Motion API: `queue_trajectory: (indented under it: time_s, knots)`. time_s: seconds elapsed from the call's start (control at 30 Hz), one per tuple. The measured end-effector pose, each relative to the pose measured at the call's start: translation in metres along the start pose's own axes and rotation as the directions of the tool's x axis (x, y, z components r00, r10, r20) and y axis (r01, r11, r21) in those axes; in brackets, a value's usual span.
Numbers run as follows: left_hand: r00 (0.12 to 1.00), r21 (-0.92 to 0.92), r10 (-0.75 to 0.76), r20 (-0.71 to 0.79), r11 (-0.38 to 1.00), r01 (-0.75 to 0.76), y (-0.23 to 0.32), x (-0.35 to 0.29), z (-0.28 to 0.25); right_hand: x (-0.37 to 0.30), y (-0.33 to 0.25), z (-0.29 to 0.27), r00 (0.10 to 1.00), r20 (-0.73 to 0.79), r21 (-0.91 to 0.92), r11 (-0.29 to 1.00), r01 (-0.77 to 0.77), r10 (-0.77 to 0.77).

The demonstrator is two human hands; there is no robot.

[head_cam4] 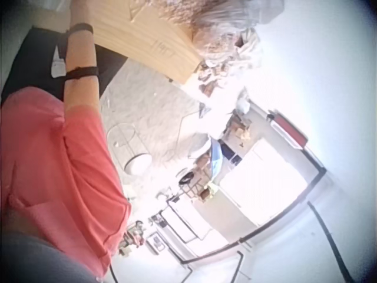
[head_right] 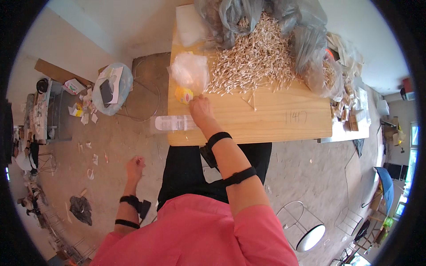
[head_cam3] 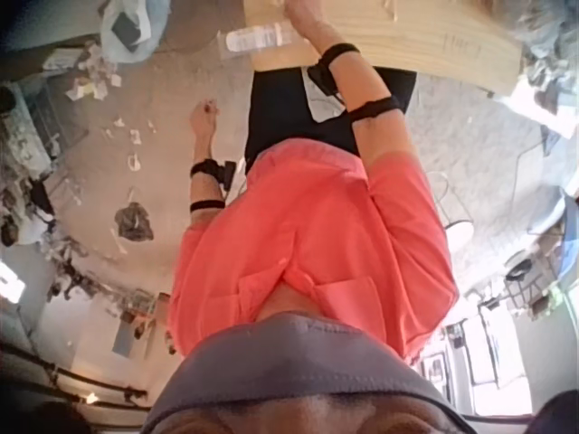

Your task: Sorting a large pile of cotton swabs into packages or smaller groups on a wooden table.

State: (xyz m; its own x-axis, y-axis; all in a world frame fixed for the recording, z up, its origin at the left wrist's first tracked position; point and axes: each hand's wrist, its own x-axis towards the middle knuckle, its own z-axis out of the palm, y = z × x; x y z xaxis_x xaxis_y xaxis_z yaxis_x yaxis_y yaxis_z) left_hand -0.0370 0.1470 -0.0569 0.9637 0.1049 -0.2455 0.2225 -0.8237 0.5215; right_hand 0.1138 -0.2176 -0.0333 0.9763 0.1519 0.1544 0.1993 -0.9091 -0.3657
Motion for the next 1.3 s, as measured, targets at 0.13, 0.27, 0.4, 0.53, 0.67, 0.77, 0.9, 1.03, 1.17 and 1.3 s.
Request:
queue_trajectory:
  time_s: [0.13,0.27,0.4,0.53,0.67,0.77,0.9,1.03,1.17,1.3]
  knots:
    - [0.992,-0.081,-0.012,0.124,0.996,0.022,0.02,-0.041,0.022,-0.003,0.003,0.007,0.971,-0.001,-0.166,0.957,0.237,-0.24]
    - [0.979,-0.198,0.035,0.199,0.98,0.005,0.029,-0.05,0.037,-0.017,0.022,-0.02,0.942,-0.13,-0.12,0.948,0.295,-0.309]
    - [0.971,-0.197,0.12,0.205,0.977,-0.079,-0.004,-0.049,0.039,-0.05,0.031,-0.056,0.862,-0.456,0.407,0.913,-0.019,0.221]
    - [0.957,-0.296,0.079,0.279,0.955,0.008,-0.043,-0.056,0.04,-0.099,0.063,-0.114,0.665,-0.35,0.842,0.532,-0.084,0.66]
    - [0.939,-0.292,0.093,0.332,0.956,0.009,-0.05,-0.063,0.044,-0.128,0.103,-0.203,0.378,-0.579,0.791,0.61,0.047,0.722]
    - [0.939,-0.318,0.016,0.342,0.943,0.1,-0.054,-0.073,0.041,-0.12,0.149,-0.275,0.354,-0.641,0.656,0.726,-0.207,0.68]
    - [0.914,-0.241,0.172,0.366,0.967,-0.085,-0.015,-0.064,0.042,-0.149,0.293,-0.313,0.343,-0.796,0.1,0.666,-0.739,0.5]
    - [0.965,-0.354,0.098,0.244,0.935,-0.005,-0.021,-0.088,0.045,-0.155,0.268,-0.248,0.536,-0.535,0.174,0.706,-0.686,0.653]
    - [0.96,-0.259,0.057,0.273,0.966,0.016,-0.028,-0.095,0.055,-0.202,0.217,-0.126,0.808,-0.268,0.285,0.844,-0.454,0.525]
    - [0.922,-0.081,-0.123,0.368,0.983,0.163,-0.008,-0.085,0.028,-0.173,0.119,-0.08,0.855,-0.203,0.418,0.832,-0.366,0.478]
